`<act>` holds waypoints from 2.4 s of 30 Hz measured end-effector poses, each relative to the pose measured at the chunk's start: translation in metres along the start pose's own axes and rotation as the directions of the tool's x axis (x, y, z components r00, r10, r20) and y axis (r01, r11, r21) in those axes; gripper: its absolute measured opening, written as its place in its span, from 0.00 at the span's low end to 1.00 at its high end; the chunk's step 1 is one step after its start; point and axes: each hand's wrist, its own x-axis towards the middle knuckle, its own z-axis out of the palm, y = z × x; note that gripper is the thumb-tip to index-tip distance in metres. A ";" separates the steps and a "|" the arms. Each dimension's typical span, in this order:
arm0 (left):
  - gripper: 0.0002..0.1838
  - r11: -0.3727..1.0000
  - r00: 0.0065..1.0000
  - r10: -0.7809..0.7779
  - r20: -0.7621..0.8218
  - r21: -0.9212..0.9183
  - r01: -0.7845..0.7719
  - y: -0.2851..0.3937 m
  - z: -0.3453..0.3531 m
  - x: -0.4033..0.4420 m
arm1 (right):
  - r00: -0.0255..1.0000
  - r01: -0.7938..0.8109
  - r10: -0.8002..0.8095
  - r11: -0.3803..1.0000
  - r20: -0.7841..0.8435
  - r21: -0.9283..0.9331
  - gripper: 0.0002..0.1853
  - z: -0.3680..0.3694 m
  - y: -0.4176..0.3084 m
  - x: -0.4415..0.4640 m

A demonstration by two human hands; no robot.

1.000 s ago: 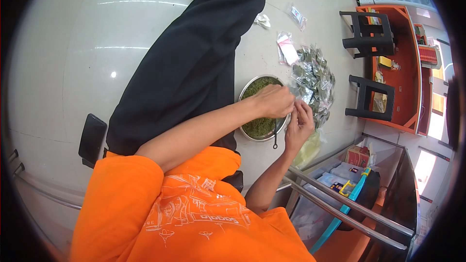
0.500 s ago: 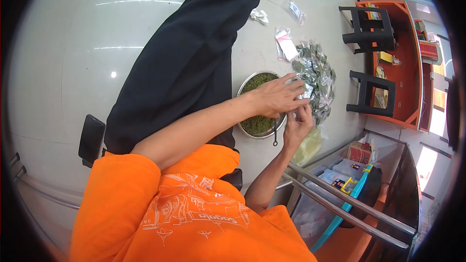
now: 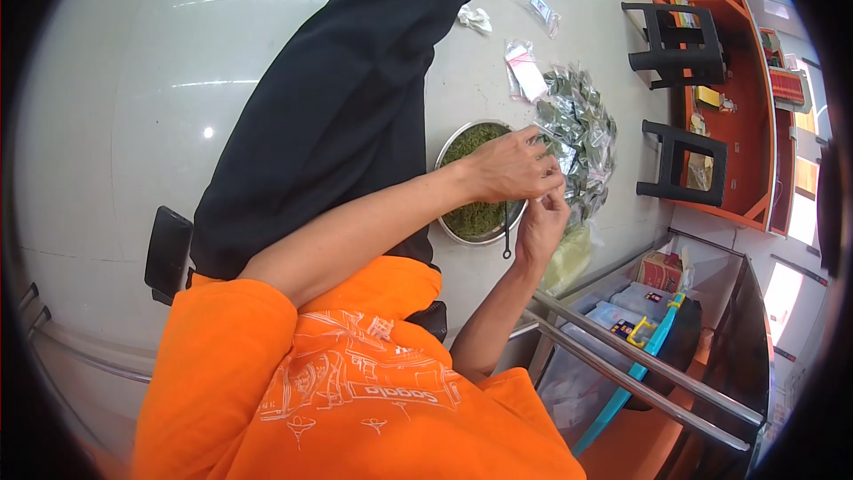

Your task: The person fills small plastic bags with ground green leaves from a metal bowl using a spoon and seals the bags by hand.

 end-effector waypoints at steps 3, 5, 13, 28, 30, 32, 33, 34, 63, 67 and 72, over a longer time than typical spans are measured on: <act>0.10 0.991 0.993 -0.116 0.023 -0.069 0.117 -0.007 -0.001 -0.001 | 0.996 -0.070 0.087 0.923 -0.029 0.378 0.14 -0.017 -0.004 -0.005; 0.13 0.960 0.973 -0.225 0.059 -0.160 0.232 -0.017 -0.006 0.000 | 0.994 -0.068 0.079 0.987 -0.072 0.147 0.14 -0.040 0.022 -0.006; 0.24 0.483 0.562 -0.762 0.322 -0.294 0.825 -0.060 -0.004 -0.016 | 0.990 0.138 -0.063 0.446 0.123 -0.884 0.16 -0.070 0.083 -0.034; 0.31 0.199 0.253 -0.718 0.648 -0.158 0.967 -0.060 0.005 -0.018 | 0.914 0.402 -0.206 0.341 0.350 -0.850 0.23 -0.031 0.047 0.006; 0.32 0.187 0.237 -0.730 0.641 -0.147 0.971 -0.059 0.006 -0.018 | 0.875 0.480 -0.228 0.287 0.428 -0.829 0.24 -0.032 0.049 0.005; 0.34 0.189 0.245 -0.743 0.623 -0.156 0.969 -0.060 0.007 -0.019 | 0.921 0.379 -0.040 0.307 0.386 -0.873 0.23 -0.040 0.046 0.002; 0.34 0.185 0.242 -0.746 0.621 -0.156 0.970 -0.061 0.008 -0.019 | 0.919 0.384 -0.040 0.307 0.392 -0.871 0.23 -0.046 0.044 0.001; 0.34 0.175 0.241 -0.752 0.614 -0.166 0.970 -0.061 0.008 -0.018 | 0.930 0.347 -0.008 0.356 0.368 -0.868 0.22 -0.053 0.040 -0.001; 0.30 -0.206 0.161 -0.741 0.652 -0.450 0.869 -0.073 0.011 -0.018 | 0.808 0.587 -0.249 0.274 0.534 -0.762 0.22 -0.023 0.014 0.034; 0.30 -0.217 0.133 -0.779 0.612 -0.463 0.860 -0.069 0.003 -0.015 | 0.904 0.423 -0.068 0.266 0.421 -0.866 0.20 -0.045 0.038 0.029; 0.31 -0.212 0.167 -0.743 0.648 -0.464 0.860 -0.071 0.010 -0.016 | 0.959 0.279 -0.042 0.336 0.281 -0.900 0.20 -0.062 0.029 0.012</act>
